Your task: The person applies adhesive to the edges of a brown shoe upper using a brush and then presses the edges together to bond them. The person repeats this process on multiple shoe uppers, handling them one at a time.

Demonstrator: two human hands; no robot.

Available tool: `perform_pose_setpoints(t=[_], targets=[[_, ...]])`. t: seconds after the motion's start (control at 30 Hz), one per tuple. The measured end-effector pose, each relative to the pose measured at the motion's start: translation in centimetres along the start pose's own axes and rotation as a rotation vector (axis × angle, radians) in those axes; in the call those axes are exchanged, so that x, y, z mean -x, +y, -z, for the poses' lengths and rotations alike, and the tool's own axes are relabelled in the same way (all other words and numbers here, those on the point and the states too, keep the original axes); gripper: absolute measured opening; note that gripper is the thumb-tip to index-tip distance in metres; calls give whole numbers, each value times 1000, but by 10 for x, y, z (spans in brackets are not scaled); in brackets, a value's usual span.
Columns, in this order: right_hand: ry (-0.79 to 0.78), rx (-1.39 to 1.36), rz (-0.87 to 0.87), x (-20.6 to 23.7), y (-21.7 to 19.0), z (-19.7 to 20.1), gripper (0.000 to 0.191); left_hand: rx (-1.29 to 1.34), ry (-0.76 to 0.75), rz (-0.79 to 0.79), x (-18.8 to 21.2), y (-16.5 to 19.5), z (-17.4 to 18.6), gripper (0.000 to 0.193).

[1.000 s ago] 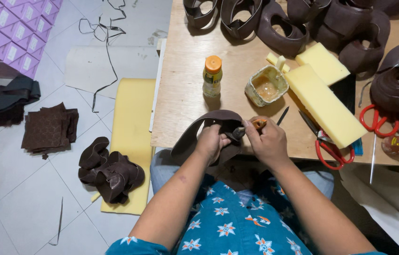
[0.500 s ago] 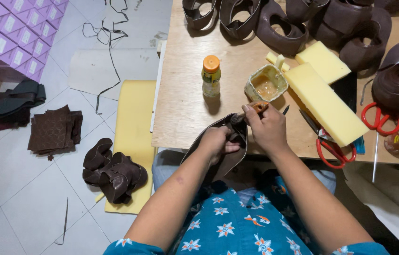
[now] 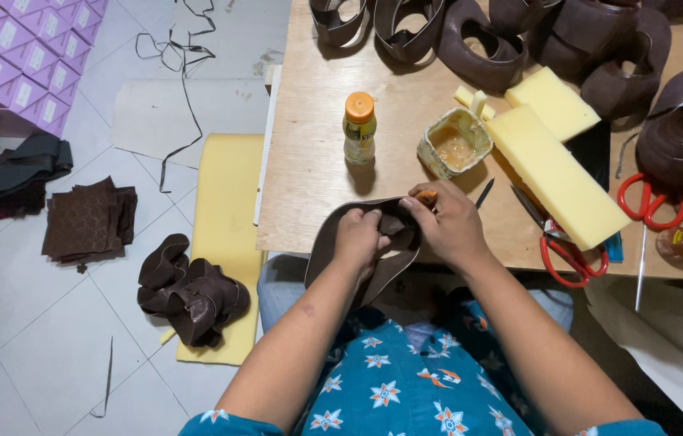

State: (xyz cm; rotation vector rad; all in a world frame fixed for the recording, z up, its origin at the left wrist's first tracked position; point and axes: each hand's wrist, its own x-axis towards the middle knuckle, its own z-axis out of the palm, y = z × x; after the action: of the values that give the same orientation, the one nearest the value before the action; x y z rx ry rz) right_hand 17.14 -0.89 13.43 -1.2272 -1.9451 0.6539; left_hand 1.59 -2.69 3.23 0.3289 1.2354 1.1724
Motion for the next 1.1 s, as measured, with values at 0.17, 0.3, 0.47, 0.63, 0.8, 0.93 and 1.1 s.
perform_pose_setpoints(t=[0.17,0.3,0.47,0.63,0.8,0.93,1.1], targets=[[-4,-104,-24,14,0,0,14,106,-47,32,-1,-4,6,10],[-80,-187,-52,23,2,-1,16,203,-94,34,0,2,9,8],[33,-527,-269,14,11,18,23,306,-94,141,8,15,8,10],[266,-217,-13,-22,27,52,20,145,-62,53,12,12,4,15],[171,319,-23,-64,51,58,20,-110,71,-132,12,-1,-3,19],[146,192,-5,-67,58,55,21,-181,75,-219,12,-9,4,18],[359,140,257,-46,35,81,19,-141,9,-219,6,-12,10,18]])
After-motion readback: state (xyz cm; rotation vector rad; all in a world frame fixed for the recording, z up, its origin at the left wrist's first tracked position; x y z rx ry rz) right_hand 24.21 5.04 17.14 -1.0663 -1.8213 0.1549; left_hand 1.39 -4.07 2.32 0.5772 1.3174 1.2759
